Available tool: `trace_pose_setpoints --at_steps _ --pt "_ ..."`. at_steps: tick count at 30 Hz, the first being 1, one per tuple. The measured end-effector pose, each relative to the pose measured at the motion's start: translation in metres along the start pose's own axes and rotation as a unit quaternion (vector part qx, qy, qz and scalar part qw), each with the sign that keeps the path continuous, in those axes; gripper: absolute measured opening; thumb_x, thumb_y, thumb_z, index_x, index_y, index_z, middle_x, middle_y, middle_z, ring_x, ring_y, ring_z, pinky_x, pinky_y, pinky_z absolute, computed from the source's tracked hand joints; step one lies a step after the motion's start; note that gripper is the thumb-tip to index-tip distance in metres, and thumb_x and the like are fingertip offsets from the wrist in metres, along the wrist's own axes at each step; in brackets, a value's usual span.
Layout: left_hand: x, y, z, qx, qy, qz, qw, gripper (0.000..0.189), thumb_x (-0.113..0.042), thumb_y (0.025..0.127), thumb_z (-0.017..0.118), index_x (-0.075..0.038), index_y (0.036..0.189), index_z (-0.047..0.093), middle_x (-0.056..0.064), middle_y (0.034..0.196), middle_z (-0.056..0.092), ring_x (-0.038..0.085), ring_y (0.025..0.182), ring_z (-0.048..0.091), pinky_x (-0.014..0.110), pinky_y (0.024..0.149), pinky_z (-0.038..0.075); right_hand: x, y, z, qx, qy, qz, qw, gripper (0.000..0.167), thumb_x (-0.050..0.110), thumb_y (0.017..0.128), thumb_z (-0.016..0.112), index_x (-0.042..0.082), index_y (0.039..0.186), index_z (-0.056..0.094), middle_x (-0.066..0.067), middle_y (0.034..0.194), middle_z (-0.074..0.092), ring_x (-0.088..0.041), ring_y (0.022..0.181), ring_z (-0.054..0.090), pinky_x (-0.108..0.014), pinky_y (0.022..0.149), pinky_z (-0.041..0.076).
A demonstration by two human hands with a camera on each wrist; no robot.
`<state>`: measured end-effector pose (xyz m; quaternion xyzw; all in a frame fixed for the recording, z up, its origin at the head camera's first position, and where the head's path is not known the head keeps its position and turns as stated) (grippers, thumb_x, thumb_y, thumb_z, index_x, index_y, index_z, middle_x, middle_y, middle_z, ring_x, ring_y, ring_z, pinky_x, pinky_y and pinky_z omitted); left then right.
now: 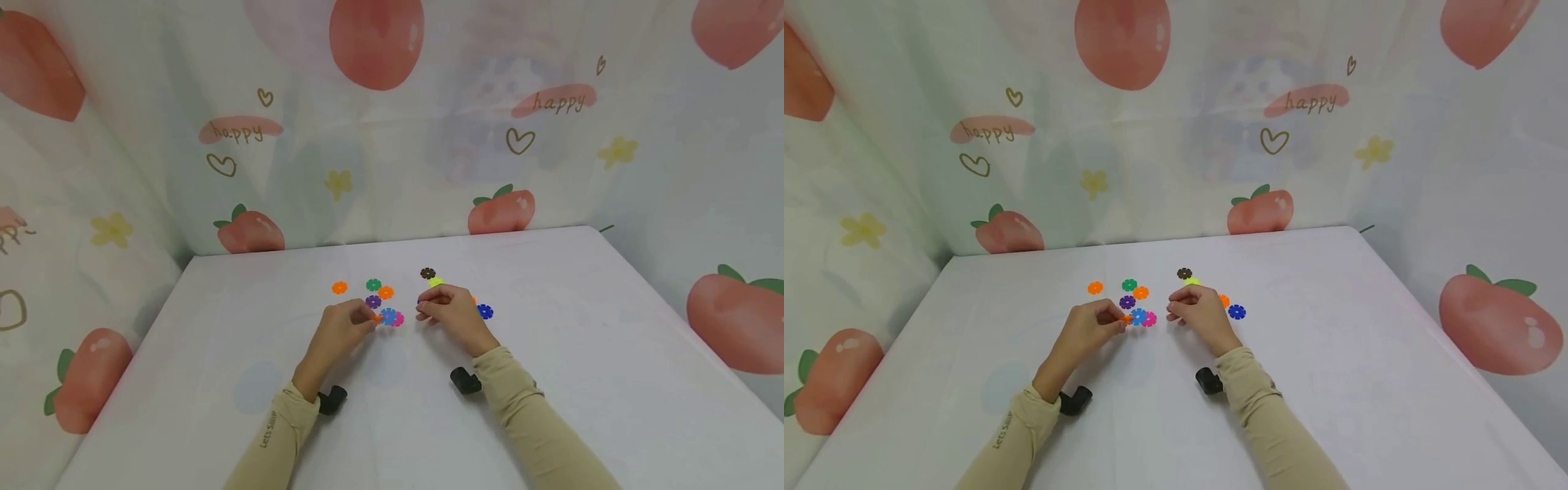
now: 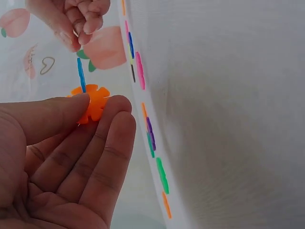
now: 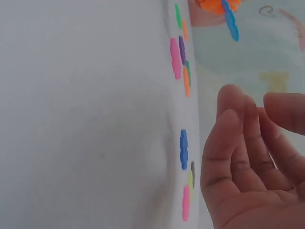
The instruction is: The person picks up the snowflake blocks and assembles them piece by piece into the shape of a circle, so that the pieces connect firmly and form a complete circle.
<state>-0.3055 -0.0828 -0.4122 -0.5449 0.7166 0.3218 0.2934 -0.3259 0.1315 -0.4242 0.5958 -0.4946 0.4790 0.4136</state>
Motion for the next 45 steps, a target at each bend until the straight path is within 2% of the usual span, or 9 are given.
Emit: trace_pose_setpoints --at_steps 7,12,15,22,26,33,38,45 --pt "0.004 -0.007 -0.001 0.0 0.0 0.004 1.0 0.008 -0.002 0.093 0.08 -0.008 0.093 0.076 0.0 0.092 0.076 0.021 0.091 0.071 0.038 0.081 0.061 -0.002 -0.003 -0.031 -0.037 -0.072 0.0 0.9967 0.026 0.011 0.103 0.068 -0.007 0.122 0.071 -0.019 0.117 0.073 -0.032 0.101 0.07 -0.035 0.083 0.059" --pt "0.005 -0.008 0.0 0.008 0.0 0.002 1.0 0.008 0.0 0.092 0.079 -0.007 0.091 0.075 0.0 0.09 0.075 0.021 0.088 0.07 0.039 0.081 0.06 -0.003 -0.006 -0.064 -0.055 -0.168 -0.001 0.9842 0.027 0.011 0.103 0.067 -0.003 0.126 0.072 -0.016 0.118 0.071 -0.032 0.109 0.064 -0.036 0.089 0.054" --pt "0.007 -0.008 0.002 0.017 0.006 -0.003 0.9998 0.006 -0.001 0.092 0.077 -0.006 0.092 0.074 0.0 0.09 0.074 0.02 0.089 0.069 0.039 0.081 0.06 -0.004 -0.006 -0.079 -0.047 -0.214 0.006 0.9758 0.03 0.01 0.103 0.067 -0.005 0.128 0.07 -0.018 0.117 0.071 -0.034 0.109 0.064 -0.039 0.091 0.054" --pt "0.01 -0.009 0.004 0.027 0.014 -0.008 0.9995 0.009 0.0 0.094 0.076 -0.008 0.091 0.072 0.0 0.09 0.073 0.02 0.087 0.067 0.038 0.081 0.059 -0.019 -0.006 -0.099 -0.006 -0.287 0.06 0.956 0.031 0.012 0.1 0.069 -0.005 0.126 0.068 -0.019 0.112 0.065 -0.036 0.104 0.059 -0.045 0.089 0.054" --pt "0.009 -0.01 0.003 0.028 0.018 -0.007 0.9994 0.011 0.0 0.094 0.076 -0.009 0.091 0.071 0.0 0.09 0.072 0.019 0.087 0.066 0.039 0.083 0.06 -0.025 -0.006 -0.101 0.016 -0.305 0.065 0.95 0.028 0.01 0.098 0.072 -0.006 0.12 0.068 -0.019 0.109 0.065 -0.037 0.103 0.059 -0.048 0.091 0.053" --pt "0.008 -0.007 0.002 0.029 0.013 0.005 0.9995 0.01 -0.001 0.095 0.076 -0.008 0.09 0.071 -0.001 0.09 0.072 0.019 0.087 0.066 0.039 0.083 0.059 -0.023 -0.004 -0.1 0.027 -0.321 0.042 0.9457 0.025 0.006 0.096 0.076 -0.008 0.114 0.067 -0.018 0.104 0.064 -0.035 0.098 0.058 -0.048 0.088 0.052" --pt "0.008 -0.006 0.001 0.031 0.017 0.003 0.9994 0.011 -0.002 0.095 0.076 -0.01 0.09 0.07 -0.002 0.089 0.072 0.019 0.087 0.066 0.037 0.081 0.059 -0.023 -0.003 -0.101 0.025 -0.319 0.044 0.9463 0.025 0.005 0.095 0.077 -0.007 0.112 0.063 -0.018 0.102 0.063 -0.033 0.094 0.059 -0.045 0.084 0.052" --pt "0.009 -0.006 0.002 0.038 0.015 -0.008 0.9991 0.009 -0.002 0.096 0.075 -0.008 0.091 0.07 -0.001 0.09 0.072 0.021 0.088 0.066 0.036 0.079 0.06 -0.023 -0.006 -0.108 -0.009 -0.299 0.047 0.9532 0.016 0.002 0.097 0.072 -0.006 0.107 0.064 -0.017 0.098 0.065 -0.03 0.091 0.06 -0.04 0.081 0.053"
Point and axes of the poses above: each hand's wrist, its own y-axis towards the middle knuckle, its own z-axis out of the palm, x = y × z, the point moved 9 cm from there along y, towards the middle knuckle
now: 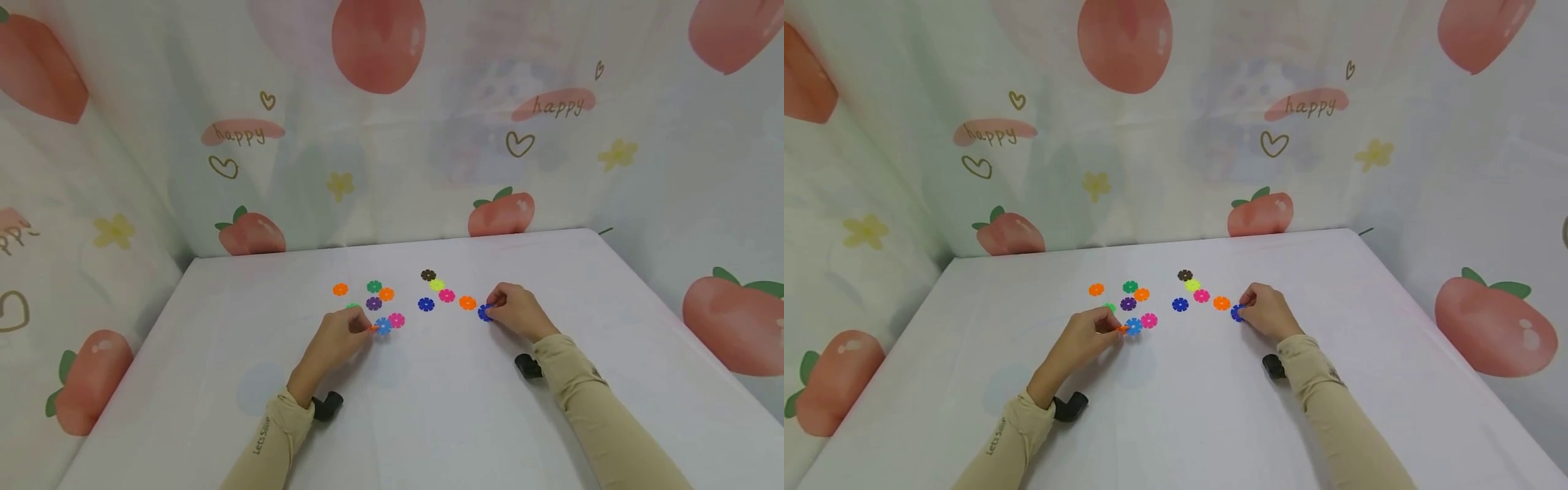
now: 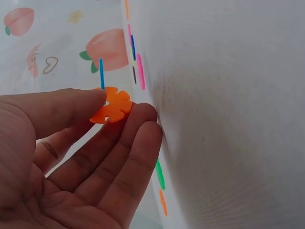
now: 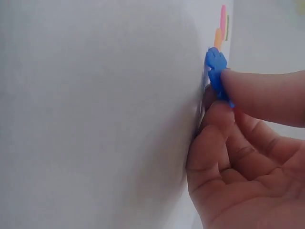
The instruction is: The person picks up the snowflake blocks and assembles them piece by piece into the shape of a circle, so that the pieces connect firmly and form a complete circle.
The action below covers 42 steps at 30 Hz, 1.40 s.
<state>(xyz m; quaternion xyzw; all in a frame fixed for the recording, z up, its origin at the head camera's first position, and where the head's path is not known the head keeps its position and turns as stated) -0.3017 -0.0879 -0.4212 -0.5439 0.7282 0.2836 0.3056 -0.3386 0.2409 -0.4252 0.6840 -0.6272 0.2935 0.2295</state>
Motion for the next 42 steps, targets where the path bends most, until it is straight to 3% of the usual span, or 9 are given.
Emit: trace_pose_setpoints --at_steps 6,11,20,27,36,42 --pt "0.0 0.0 -0.001 -0.002 0.006 -0.004 1.0 0.011 -0.004 0.097 0.076 -0.011 0.091 0.069 -0.001 0.092 0.072 0.021 0.09 0.066 0.038 0.082 0.06 0.005 -0.003 0.004 -0.001 0.062 0.0 0.9981 0.018 0.0 0.099 0.07 -0.008 0.115 0.066 -0.015 0.096 0.066 -0.023 0.08 0.063 -0.028 0.069 0.055" --pt "-0.001 0.0 -0.002 -0.007 0.006 0.004 1.0 0.015 -0.003 0.097 0.076 -0.012 0.089 0.068 -0.001 0.091 0.072 0.02 0.089 0.066 0.037 0.081 0.06 0.013 -0.002 0.016 0.004 0.112 -0.011 0.9936 0.022 -0.003 0.098 0.07 -0.008 0.12 0.07 -0.014 0.095 0.068 -0.02 0.073 0.067 -0.026 0.065 0.057" --pt "-0.004 0.0 -0.002 -0.013 -0.006 0.026 0.9996 0.011 -0.005 0.096 0.076 -0.01 0.09 0.069 0.005 0.095 0.074 0.023 0.095 0.071 0.04 0.085 0.061 0.031 0.003 0.04 0.015 0.166 -0.009 0.9859 0.02 -0.002 0.1 0.069 -0.007 0.12 0.068 -0.016 0.096 0.069 -0.02 0.074 0.069 -0.028 0.067 0.058" --pt "-0.004 0.001 -0.001 -0.01 -0.007 0.023 0.9997 0.013 -0.004 0.097 0.076 -0.011 0.09 0.068 0.004 0.096 0.075 0.026 0.097 0.072 0.041 0.085 0.061 0.055 0.002 0.055 0.021 0.227 -0.039 0.973 0.021 -0.005 0.097 0.069 -0.01 0.117 0.066 -0.018 0.1 0.068 -0.022 0.079 0.071 -0.029 0.071 0.06" --pt "-0.011 0.0 -0.001 -0.019 -0.004 0.044 0.9989 0.012 -0.004 0.097 0.076 -0.01 0.091 0.068 0.002 0.094 0.075 0.023 0.093 0.071 0.041 0.087 0.061 0.07 0.001 0.074 0.038 0.248 -0.043 0.9672 0.015 -0.006 0.097 0.068 -0.009 0.112 0.065 -0.018 0.097 0.068 -0.024 0.081 0.073 -0.029 0.071 0.06" --pt "-0.011 0.0 -0.001 -0.022 -0.003 0.039 0.999 0.008 -0.003 0.097 0.075 -0.008 0.093 0.07 0.002 0.094 0.076 0.023 0.094 0.072 0.041 0.088 0.061 0.08 0.0 0.084 0.052 0.253 -0.045 0.9651 0.012 -0.007 0.097 0.07 -0.005 0.107 0.065 -0.017 0.1 0.068 -0.026 0.085 0.077 -0.033 0.077 0.062"
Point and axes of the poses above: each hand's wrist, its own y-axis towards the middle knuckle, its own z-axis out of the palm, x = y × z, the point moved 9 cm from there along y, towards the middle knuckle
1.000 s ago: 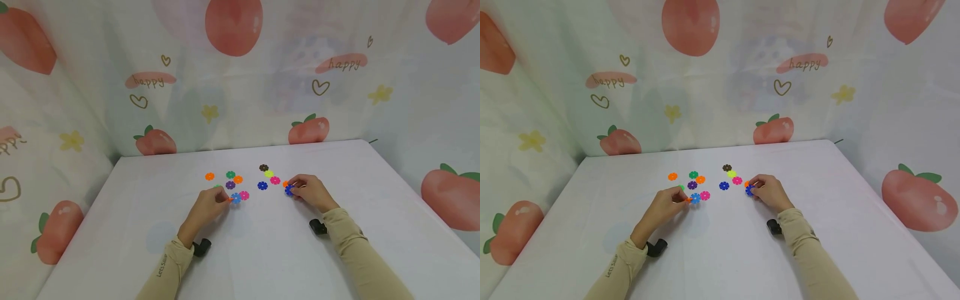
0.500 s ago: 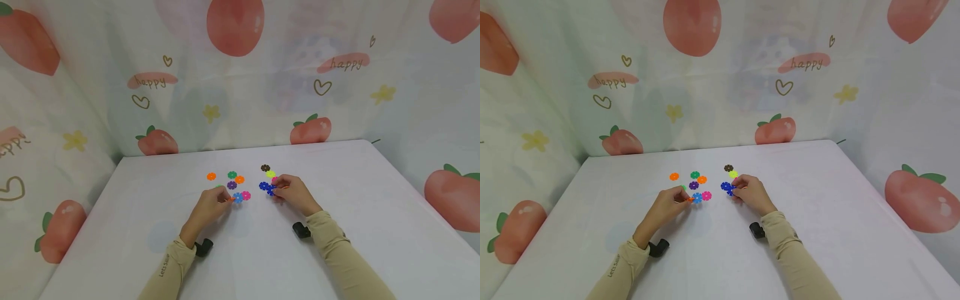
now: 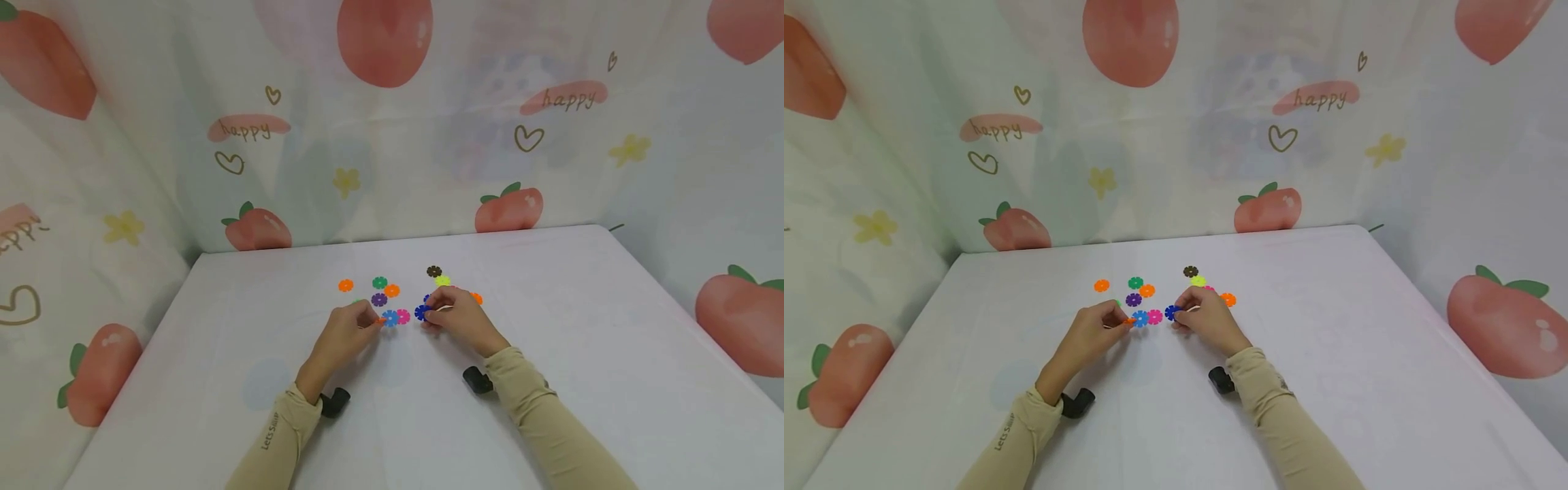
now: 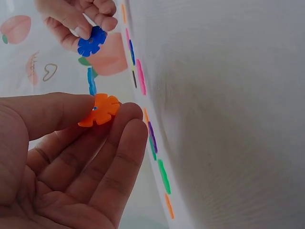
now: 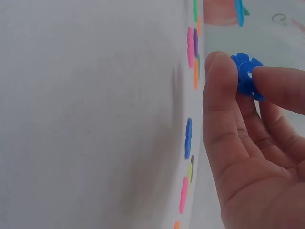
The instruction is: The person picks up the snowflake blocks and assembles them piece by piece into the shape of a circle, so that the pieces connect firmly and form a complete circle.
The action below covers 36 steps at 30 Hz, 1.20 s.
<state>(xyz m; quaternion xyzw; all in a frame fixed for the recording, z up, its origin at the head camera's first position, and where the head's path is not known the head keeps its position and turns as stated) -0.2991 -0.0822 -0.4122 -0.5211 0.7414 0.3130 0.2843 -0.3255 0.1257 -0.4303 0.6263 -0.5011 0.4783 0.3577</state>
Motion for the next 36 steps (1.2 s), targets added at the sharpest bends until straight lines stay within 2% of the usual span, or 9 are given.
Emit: trace_pose_setpoints --at_steps 7,18,24,36 --pt "-0.006 0.0 0.0 -0.004 -0.003 0.017 0.9998 0.01 -0.002 0.096 0.076 -0.007 0.092 0.069 0.004 0.091 0.076 0.024 0.093 0.073 0.044 0.09 0.061 0.009 -0.002 0.012 0.014 0.019 -0.012 0.9997 0.008 -0.006 0.098 0.071 -0.003 0.103 0.065 -0.019 0.102 0.068 -0.029 0.089 0.077 -0.037 0.083 0.063" --pt "-0.01 -0.001 0.002 -0.006 0.002 0.015 0.9999 0.009 -0.002 0.097 0.077 -0.005 0.095 0.069 0.006 0.093 0.076 0.025 0.093 0.074 0.044 0.089 0.061 0.016 -0.004 0.023 0.034 0.021 -0.034 0.9986 0.005 -0.007 0.098 0.069 -0.003 0.098 0.066 -0.017 0.099 0.069 -0.031 0.088 0.078 -0.037 0.082 0.063" --pt "-0.012 -0.001 0.003 -0.006 -0.004 0.026 0.9996 0.009 0.0 0.097 0.076 -0.004 0.095 0.068 0.007 0.093 0.076 0.026 0.093 0.074 0.044 0.088 0.061 0.016 -0.005 0.022 0.029 0.021 -0.037 0.9987 0.007 -0.008 0.097 0.07 -0.003 0.097 0.066 -0.017 0.096 0.07 -0.032 0.087 0.078 -0.037 0.081 0.063" --pt "-0.017 -0.003 0.003 -0.014 0.008 0.042 0.999 0.011 0.001 0.096 0.077 -0.005 0.094 0.068 0.005 0.09 0.075 0.025 0.09 0.074 0.043 0.086 0.062 0.025 -0.009 0.022 0.008 -0.066 -0.08 0.9945 0.008 -0.005 0.097 0.072 0.002 0.097 0.068 -0.006 0.091 0.071 -0.023 0.082 0.074 -0.036 0.081 0.062"
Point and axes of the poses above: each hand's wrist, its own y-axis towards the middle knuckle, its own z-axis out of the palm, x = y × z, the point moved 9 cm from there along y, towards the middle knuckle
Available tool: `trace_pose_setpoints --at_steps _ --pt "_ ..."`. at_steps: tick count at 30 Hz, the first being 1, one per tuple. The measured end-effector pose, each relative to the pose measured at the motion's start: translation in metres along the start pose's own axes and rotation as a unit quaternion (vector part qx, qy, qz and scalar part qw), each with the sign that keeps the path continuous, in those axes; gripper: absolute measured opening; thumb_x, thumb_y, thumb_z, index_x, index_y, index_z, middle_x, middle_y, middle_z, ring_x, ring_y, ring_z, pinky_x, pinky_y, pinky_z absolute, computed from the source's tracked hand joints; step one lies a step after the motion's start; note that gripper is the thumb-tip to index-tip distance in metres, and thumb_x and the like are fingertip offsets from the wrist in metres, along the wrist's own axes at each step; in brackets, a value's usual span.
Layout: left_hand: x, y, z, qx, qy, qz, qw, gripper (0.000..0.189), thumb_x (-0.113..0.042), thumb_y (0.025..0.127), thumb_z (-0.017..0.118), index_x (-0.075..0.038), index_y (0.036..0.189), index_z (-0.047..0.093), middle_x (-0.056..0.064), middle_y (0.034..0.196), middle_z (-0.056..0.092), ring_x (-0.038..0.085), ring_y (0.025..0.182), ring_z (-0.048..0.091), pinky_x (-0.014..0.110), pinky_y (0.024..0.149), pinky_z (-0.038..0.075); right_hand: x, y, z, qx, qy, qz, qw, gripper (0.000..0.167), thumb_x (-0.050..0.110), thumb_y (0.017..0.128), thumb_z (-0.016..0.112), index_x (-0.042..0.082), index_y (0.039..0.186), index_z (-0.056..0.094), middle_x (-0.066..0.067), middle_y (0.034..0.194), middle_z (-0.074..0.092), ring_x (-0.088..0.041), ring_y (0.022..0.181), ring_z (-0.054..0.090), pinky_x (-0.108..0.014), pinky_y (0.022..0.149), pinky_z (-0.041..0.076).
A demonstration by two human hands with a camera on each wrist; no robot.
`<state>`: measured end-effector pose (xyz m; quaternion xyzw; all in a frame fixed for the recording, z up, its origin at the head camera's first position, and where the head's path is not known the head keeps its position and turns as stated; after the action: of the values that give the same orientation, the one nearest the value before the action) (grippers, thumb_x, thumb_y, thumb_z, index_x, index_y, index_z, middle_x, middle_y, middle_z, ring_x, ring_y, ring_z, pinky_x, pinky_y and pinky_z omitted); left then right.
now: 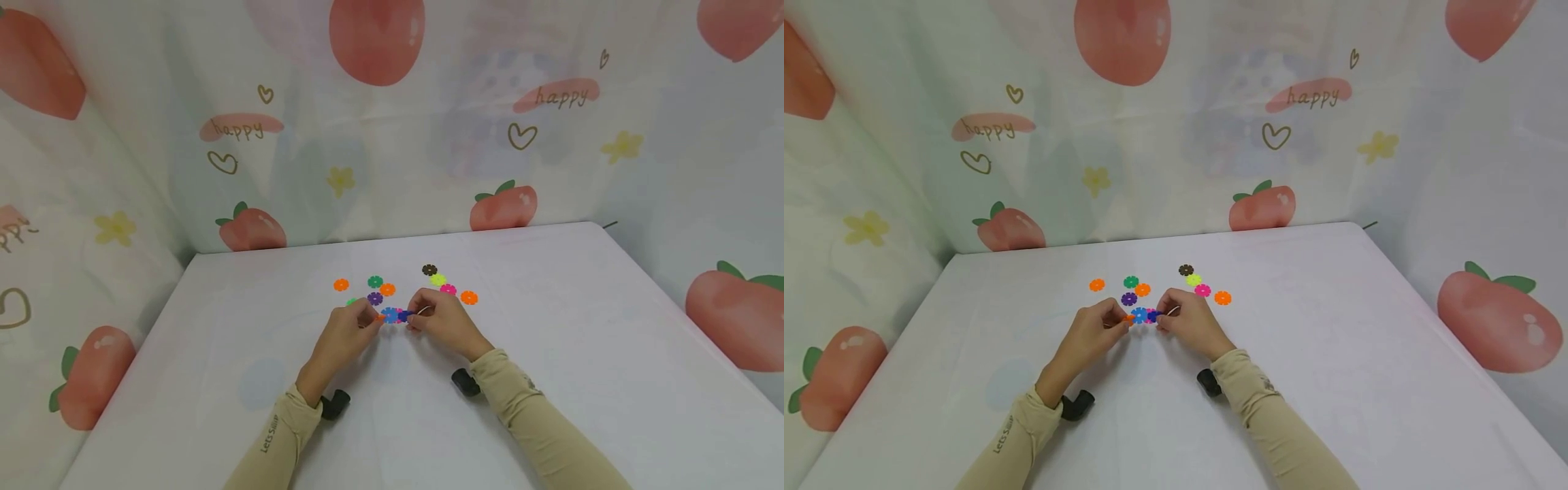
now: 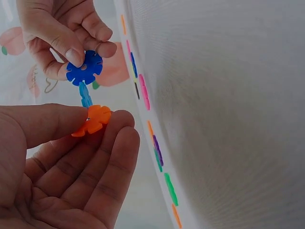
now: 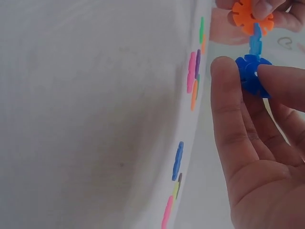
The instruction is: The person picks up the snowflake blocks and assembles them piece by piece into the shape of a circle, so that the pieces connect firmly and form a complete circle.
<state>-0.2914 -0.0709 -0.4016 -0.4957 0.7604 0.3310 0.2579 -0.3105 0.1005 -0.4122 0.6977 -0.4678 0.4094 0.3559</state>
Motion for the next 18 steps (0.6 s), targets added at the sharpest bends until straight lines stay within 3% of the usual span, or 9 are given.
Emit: trace_pose_setpoints --at_steps 7,18 --pt "-0.0022 0.0003 0.0025 0.009 0.013 -0.006 0.9999 0.01 -0.002 0.097 0.077 -0.006 0.096 0.068 0.005 0.091 0.075 0.024 0.091 0.073 0.043 0.088 0.061 0.0042 -0.0008 -0.0004 -0.006 -0.008 -0.007 0.9999 0.008 -0.005 0.096 0.073 0.002 0.096 0.069 -0.007 0.091 0.071 -0.023 0.082 0.073 -0.036 0.079 0.062" --pt "-0.0089 0.0015 -0.0002 -0.015 -0.003 0.049 0.9987 0.015 0.006 0.094 0.078 -0.005 0.092 0.067 0.002 0.085 0.074 0.019 0.081 0.069 0.038 0.079 0.061 0.007 -0.0008 0.0012 -0.011 -0.002 -0.019 0.9998 0.01 -0.009 0.094 0.074 0.0 0.093 0.07 -0.007 0.083 0.072 -0.023 0.077 0.074 -0.03 0.075 0.062"
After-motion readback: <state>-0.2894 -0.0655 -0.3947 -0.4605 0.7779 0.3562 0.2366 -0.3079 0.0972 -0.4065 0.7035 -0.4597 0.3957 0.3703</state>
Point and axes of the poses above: each hand's wrist, its own y-axis towards the middle knuckle, its own z-axis out of the palm, x = y × z, the point moved 9 cm from there along y, towards the middle knuckle
